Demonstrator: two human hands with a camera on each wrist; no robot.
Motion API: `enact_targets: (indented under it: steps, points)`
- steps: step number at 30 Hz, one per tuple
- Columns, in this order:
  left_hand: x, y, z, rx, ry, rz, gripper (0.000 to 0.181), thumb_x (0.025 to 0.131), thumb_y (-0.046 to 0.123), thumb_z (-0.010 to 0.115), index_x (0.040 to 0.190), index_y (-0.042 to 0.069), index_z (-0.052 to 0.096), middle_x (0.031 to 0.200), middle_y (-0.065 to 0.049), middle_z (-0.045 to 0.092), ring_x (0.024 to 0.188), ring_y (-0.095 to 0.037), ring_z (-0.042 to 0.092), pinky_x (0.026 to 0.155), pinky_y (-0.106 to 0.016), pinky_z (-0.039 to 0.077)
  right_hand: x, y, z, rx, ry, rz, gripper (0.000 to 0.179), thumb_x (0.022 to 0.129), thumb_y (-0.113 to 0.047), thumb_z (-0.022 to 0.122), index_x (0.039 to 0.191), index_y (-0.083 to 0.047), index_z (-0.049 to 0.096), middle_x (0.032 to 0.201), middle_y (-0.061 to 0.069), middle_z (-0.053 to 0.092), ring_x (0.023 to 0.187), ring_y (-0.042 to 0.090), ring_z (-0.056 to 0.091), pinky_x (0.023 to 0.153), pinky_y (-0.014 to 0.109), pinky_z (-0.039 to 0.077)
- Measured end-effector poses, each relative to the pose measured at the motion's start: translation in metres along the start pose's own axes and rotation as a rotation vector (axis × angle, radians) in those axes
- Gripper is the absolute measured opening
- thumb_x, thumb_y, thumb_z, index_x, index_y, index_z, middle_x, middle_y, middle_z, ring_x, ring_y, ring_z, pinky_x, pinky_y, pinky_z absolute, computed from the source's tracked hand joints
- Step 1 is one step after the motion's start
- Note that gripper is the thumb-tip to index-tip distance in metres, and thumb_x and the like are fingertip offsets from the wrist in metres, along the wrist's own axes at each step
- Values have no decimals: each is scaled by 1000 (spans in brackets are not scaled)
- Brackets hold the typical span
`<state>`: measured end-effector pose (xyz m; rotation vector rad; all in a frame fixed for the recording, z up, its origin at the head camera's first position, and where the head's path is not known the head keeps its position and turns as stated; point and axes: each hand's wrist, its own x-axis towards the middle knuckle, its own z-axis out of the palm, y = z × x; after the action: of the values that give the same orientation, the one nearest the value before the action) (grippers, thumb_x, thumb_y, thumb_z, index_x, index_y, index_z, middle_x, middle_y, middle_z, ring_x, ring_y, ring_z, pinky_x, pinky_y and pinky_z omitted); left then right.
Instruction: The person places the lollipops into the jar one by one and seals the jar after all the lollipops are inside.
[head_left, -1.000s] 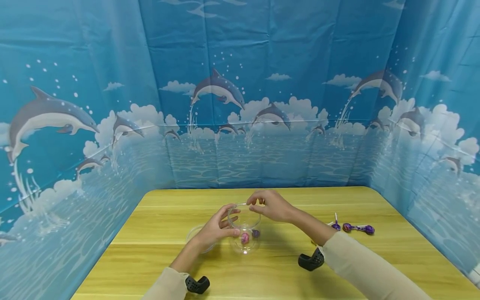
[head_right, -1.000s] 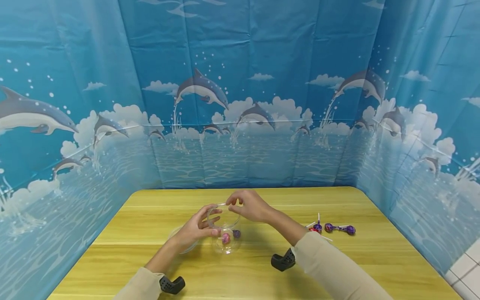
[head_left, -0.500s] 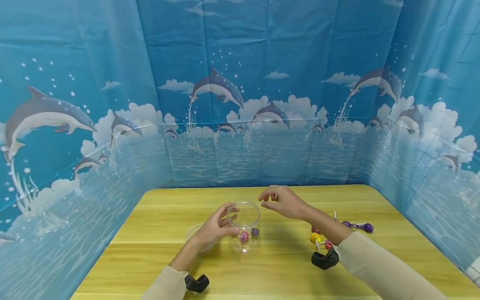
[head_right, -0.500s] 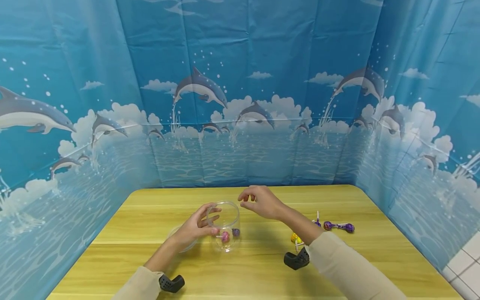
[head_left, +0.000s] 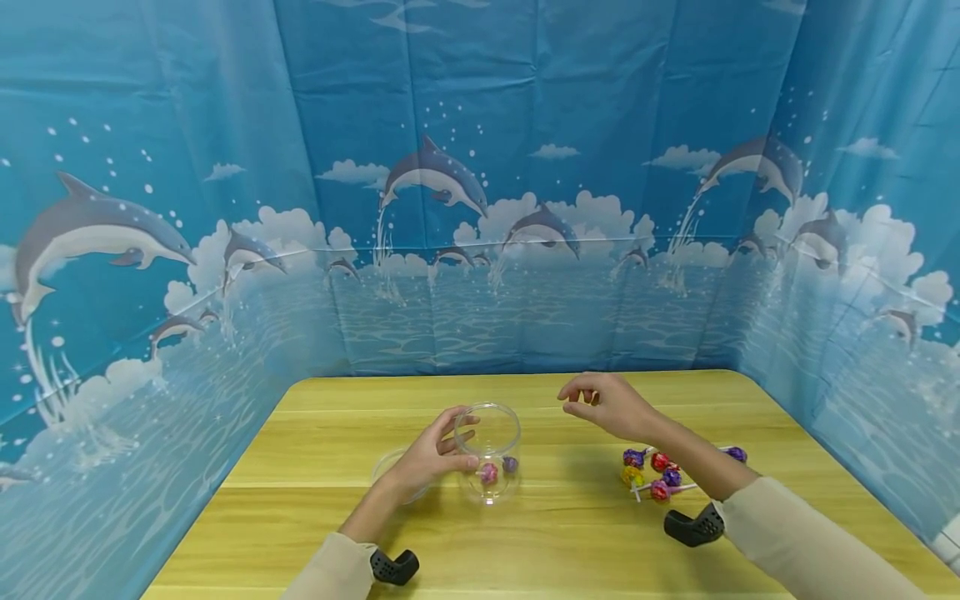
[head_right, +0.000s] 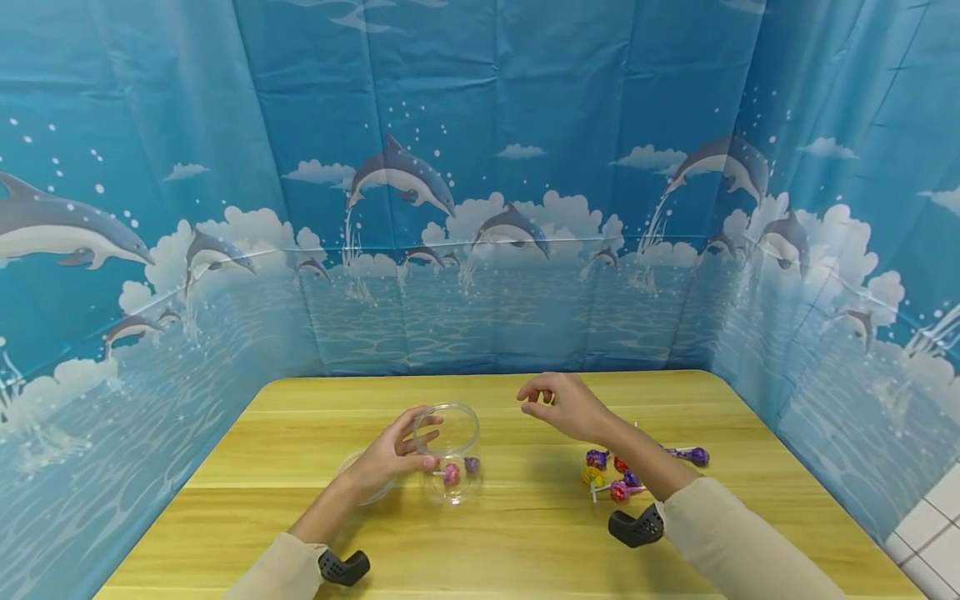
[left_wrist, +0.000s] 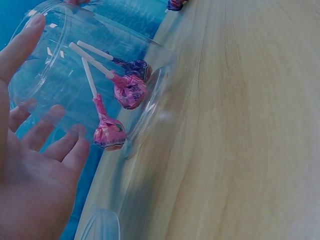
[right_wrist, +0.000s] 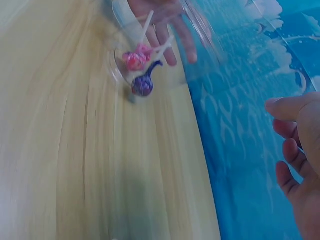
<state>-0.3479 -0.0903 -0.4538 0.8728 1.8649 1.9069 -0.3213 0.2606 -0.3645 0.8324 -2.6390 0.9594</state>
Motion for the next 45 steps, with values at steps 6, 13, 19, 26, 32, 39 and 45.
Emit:
enact_targets:
  steps: [6, 13, 19, 26, 32, 39, 45]
  points:
    - [1, -1, -1, 0, 0, 6, 84, 96, 12, 77, 163, 15, 27, 160, -14, 37, 150, -45, 25, 107, -43, 48, -14, 11, -11, -7, 15, 19, 12, 101, -13, 70, 110, -11, 77, 90, -5, 63, 74, 16, 54, 63, 32, 48]
    - [-1, -1, 0, -7, -1, 5, 84, 95, 12, 78, 163, 13, 27, 160, -15, 36, 150, -45, 24, 107, -43, 48, -28, 22, -16, -18, 27, 49, 11, 101, -14, 70, 110, -11, 77, 89, -6, 64, 75, 16, 54, 65, 32, 48]
    - [-1, 0, -1, -9, -4, 8, 83, 96, 10, 76, 163, 13, 26, 161, -16, 35, 151, -45, 24, 107, -43, 47, -38, 28, -22, -29, 36, 84, 11, 102, -16, 69, 109, -12, 76, 89, -5, 64, 76, 17, 56, 67, 33, 50]
    - [0, 0, -2, -5, -3, 11, 84, 96, 12, 77, 163, 14, 27, 160, -16, 35, 150, -45, 24, 107, -43, 48, -54, 37, -29, -51, 77, 74, 11, 101, -14, 70, 108, -10, 77, 88, -6, 64, 75, 14, 56, 65, 31, 50]
    - [1, 0, -1, -6, -2, 12, 84, 95, 12, 78, 163, 14, 27, 160, -16, 35, 150, -45, 24, 107, -43, 48, -72, 48, -35, -73, 100, 107, 10, 100, -12, 70, 107, -9, 77, 88, -5, 63, 73, 12, 55, 63, 30, 50]
    - [0, -2, 0, -2, 0, 10, 84, 96, 11, 77, 163, 14, 27, 161, -19, 33, 150, -46, 25, 106, -43, 48, -94, 60, -37, -49, 110, 173, 12, 100, -14, 72, 108, -7, 77, 88, -3, 64, 70, 11, 54, 56, 30, 48]
    - [0, -1, 0, -7, -4, 4, 85, 95, 12, 78, 163, 15, 26, 163, -22, 29, 151, -45, 24, 106, -43, 48, -116, 74, -38, -63, 132, 208, 13, 99, -14, 73, 107, -6, 77, 87, -6, 65, 71, 9, 56, 59, 29, 49]
